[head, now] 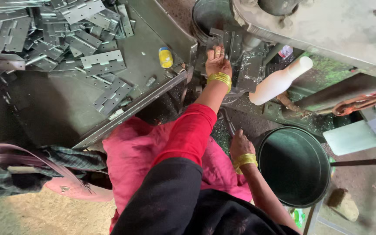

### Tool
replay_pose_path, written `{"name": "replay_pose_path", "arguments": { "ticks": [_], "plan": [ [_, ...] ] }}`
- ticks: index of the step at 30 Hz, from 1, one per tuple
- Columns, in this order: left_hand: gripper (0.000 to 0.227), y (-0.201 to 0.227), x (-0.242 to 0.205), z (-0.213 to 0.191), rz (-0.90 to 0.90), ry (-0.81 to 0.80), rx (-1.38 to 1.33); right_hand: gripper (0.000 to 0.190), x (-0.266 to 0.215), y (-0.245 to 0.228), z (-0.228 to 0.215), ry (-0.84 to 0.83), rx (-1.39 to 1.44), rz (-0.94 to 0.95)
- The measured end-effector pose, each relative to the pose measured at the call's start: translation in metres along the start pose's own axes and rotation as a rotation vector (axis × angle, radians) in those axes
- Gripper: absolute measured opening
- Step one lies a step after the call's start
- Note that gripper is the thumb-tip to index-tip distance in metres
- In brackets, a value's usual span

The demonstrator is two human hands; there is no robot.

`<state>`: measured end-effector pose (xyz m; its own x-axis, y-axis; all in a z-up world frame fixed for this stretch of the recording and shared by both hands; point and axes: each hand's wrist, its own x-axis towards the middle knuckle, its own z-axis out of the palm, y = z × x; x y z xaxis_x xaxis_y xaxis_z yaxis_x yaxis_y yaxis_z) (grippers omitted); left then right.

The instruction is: The person repeatedly picks up small metal plates from a bin, places them into a press machine, and operates the lever to process them. The person then removes the processed plates and places them back into the bin. This cycle is repeated continuously throughout the clip.

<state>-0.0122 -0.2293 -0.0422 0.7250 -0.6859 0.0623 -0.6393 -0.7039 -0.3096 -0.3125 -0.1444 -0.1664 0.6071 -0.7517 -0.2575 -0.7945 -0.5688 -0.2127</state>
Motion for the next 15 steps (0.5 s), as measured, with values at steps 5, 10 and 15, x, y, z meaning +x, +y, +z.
{"name": "replay_pose_path", "arguments": {
  "ticks": [5, 10, 15],
  "plan": [
    [0.049, 0.015, 0.004, 0.005, 0.006, 0.120, 0.009, 0.035, 0.011, 0.010, 0.050, 0.040, 0.158, 0.014],
    [0.047, -0.028, -0.059, -0.012, -0.089, 0.508, -0.684, 0.053, 0.015, 0.031, 0.062, -0.105, 0.093, -0.060],
    [0.038, -0.188, -0.151, 0.012, -0.040, 0.692, -0.626, 0.048, -0.013, -0.002, -0.034, 0.131, -0.042, -0.108]
  ]
}}
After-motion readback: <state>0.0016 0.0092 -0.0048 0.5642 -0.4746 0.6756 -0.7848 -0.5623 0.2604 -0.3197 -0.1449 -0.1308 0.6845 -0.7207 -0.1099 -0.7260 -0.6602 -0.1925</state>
